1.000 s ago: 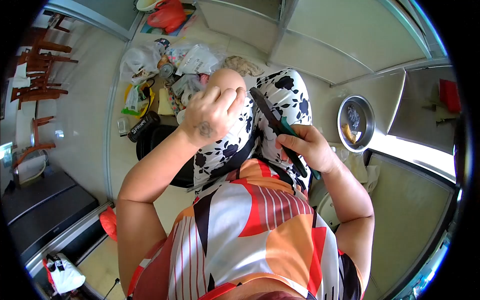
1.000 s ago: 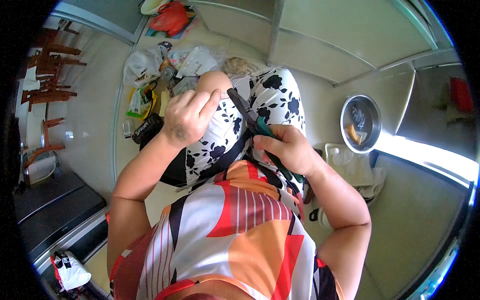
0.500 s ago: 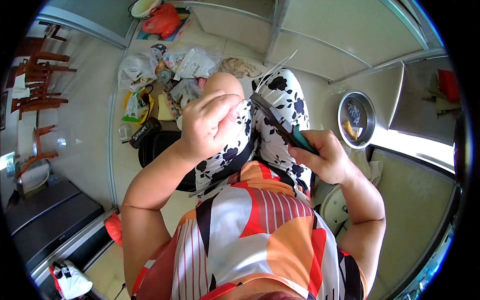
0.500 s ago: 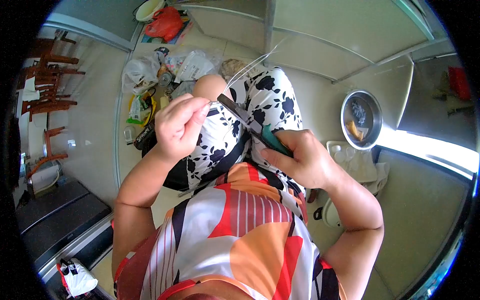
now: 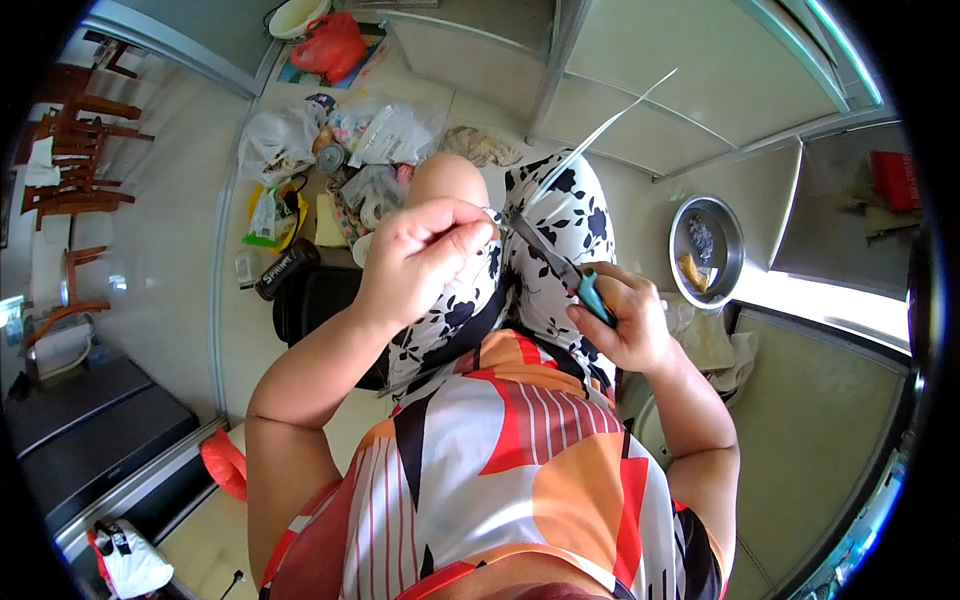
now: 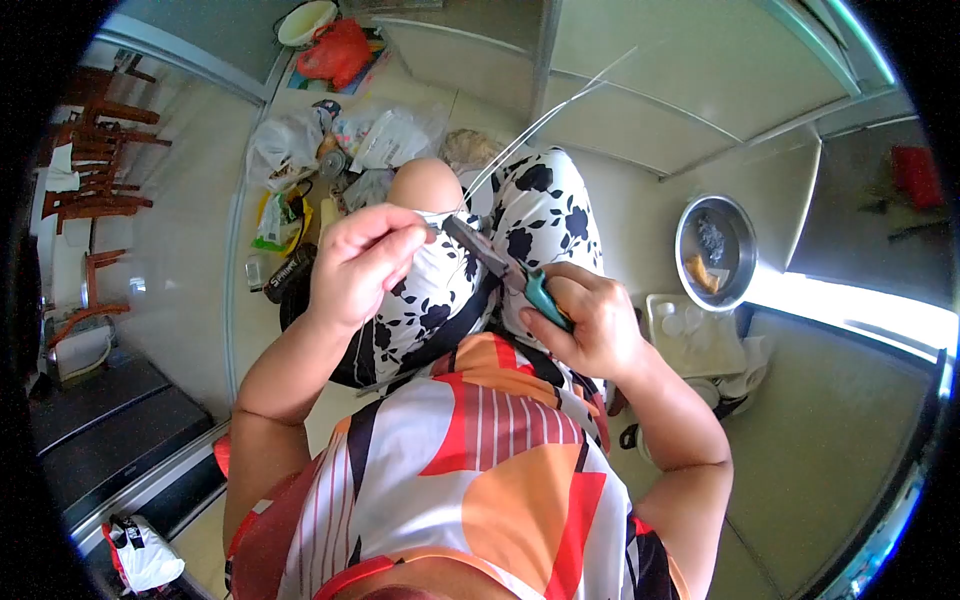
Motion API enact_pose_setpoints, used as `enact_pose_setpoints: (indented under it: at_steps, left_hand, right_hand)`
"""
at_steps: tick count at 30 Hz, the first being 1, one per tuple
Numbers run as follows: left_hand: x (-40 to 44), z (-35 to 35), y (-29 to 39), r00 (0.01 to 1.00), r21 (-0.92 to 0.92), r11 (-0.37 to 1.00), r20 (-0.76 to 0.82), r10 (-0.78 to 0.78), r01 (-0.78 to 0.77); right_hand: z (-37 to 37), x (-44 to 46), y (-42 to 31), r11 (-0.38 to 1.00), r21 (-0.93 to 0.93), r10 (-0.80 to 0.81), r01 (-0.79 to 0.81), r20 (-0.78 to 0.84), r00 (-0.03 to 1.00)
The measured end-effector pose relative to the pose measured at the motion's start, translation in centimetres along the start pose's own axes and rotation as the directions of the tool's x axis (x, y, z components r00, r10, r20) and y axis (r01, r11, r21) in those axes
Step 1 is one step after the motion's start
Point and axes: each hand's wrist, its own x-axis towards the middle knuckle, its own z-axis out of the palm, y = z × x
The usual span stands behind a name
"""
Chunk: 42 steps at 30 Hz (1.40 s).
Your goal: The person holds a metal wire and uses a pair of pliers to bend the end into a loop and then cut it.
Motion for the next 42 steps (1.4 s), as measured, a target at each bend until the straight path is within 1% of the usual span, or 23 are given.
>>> enact_pose_setpoints:
  at_steps: [1,2,3,4,5,6,7,9,10,13,16,19,22,25,28,32,35,38,41,42]
  left_hand:
    - [0.3,-0.2,-0.4,1.0,0.01,1.0,-0.002,-0.027,0.027]
    - [0.6,-0.4,-0.7,0.998,0.02,0.998,-0.006,-0.055,0.055]
    - [0.8,-0.5,-1.0,0.996,0.03,0.996,-0.01,-0.086,0.086]
    - [1.0,-0.5,-1.1,0.999,0.062,0.997,-0.005,-0.054,0.055]
    - [1.0,-0.5,-1.0,0.996,0.034,0.996,0.004,-0.085,0.084]
    - [1.1,-0.5,-0.6,0.993,0.006,0.993,0.016,-0.114,0.114]
    - [1.3,-0.5,-0.5,0.99,-0.022,0.99,0.029,-0.137,0.138]
    - [1.7,-1.0,-0.5,0.963,-0.277,0.923,0.075,-0.258,0.268]
    - [1.9,-1.3,-0.5,0.945,-0.395,0.859,0.108,-0.308,0.325]
    - [2.0,-1.6,-0.1,0.906,-0.506,0.753,0.189,-0.377,0.42]
    - [1.8,-1.7,0.2,0.886,-0.558,0.692,0.229,-0.403,0.459]
    - [1.6,-1.6,0.3,0.918,-0.561,0.73,0.173,-0.358,0.391]
    - [1.0,-1.1,0.3,0.983,-0.395,0.9,0.073,-0.168,0.183]
    - [0.8,-1.1,0.4,0.987,-0.362,0.918,0.072,-0.146,0.162]
    - [0.9,-1.3,0.2,0.977,-0.44,0.873,0.087,-0.194,0.212]
    - [1.0,-1.5,0.1,0.969,-0.503,0.831,0.065,-0.238,0.237]
    - [0.9,-1.6,-0.1,0.965,-0.552,0.795,0.082,-0.25,0.253]
    - [0.8,-1.4,-0.3,0.971,-0.534,0.815,0.057,-0.233,0.227]
    - [0.6,-1.0,-0.4,0.976,-0.486,0.85,0.031,-0.215,0.203]
    - [0.6,-0.8,-0.5,0.974,-0.486,0.849,0.031,-0.223,0.209]
  right_hand:
    - [0.4,0.2,0.3,0.998,0.019,0.055,-0.055,0.014,0.998]
    - [0.1,0.3,0.5,0.984,0.068,0.152,-0.162,0.134,0.979]
    - [0.5,0.3,0.7,0.901,0.352,0.2,-0.252,0.176,0.964]
    - [1.3,0.1,1.0,0.73,0.6,0.232,-0.327,0.233,0.944]
    - [1.9,-0.2,1.3,0.482,0.787,0.246,-0.385,0.301,0.922]
    - [1.9,-0.3,1.6,0.376,0.83,0.179,-0.411,0.371,0.911]
    - [2.1,-0.3,1.6,0.385,0.833,0.18,-0.397,0.354,0.918]
    - [2.5,-0.4,1.3,0.402,0.838,0.181,-0.369,0.322,0.929]
    - [2.4,-0.4,1.5,0.565,0.75,0.181,-0.343,0.293,0.939]
    - [3.2,-0.2,1.6,0.748,0.638,0.114,-0.181,0.146,0.983]
    - [3.7,0.0,1.3,0.735,0.655,0.128,-0.179,0.125,0.984]
    - [3.7,0.5,1.1,0.753,0.636,0.124,-0.171,0.118,0.985]
    - [4.0,0.8,1.3,0.752,0.642,0.096,-0.148,0.115,0.989]
    - [4.2,0.7,1.3,0.734,0.663,0.091,-0.149,0.121,0.988]
    - [4.3,1.0,1.3,0.74,0.664,0.06,-0.109,0.097,0.993]
    - [4.2,1.3,1.1,0.77,0.636,0.012,-0.039,0.047,0.999]
    - [4.1,1.4,0.7,0.78,0.614,0.096,-0.124,0.079,0.992]
    - [4.3,1.5,0.8,0.812,0.567,0.119,-0.136,0.067,0.991]
    - [4.3,1.5,1.2,0.895,0.446,0.004,-0.007,0.009,1.0]
    - [4.3,1.5,1.1,0.889,0.458,0.021,-0.017,-0.003,1.0]
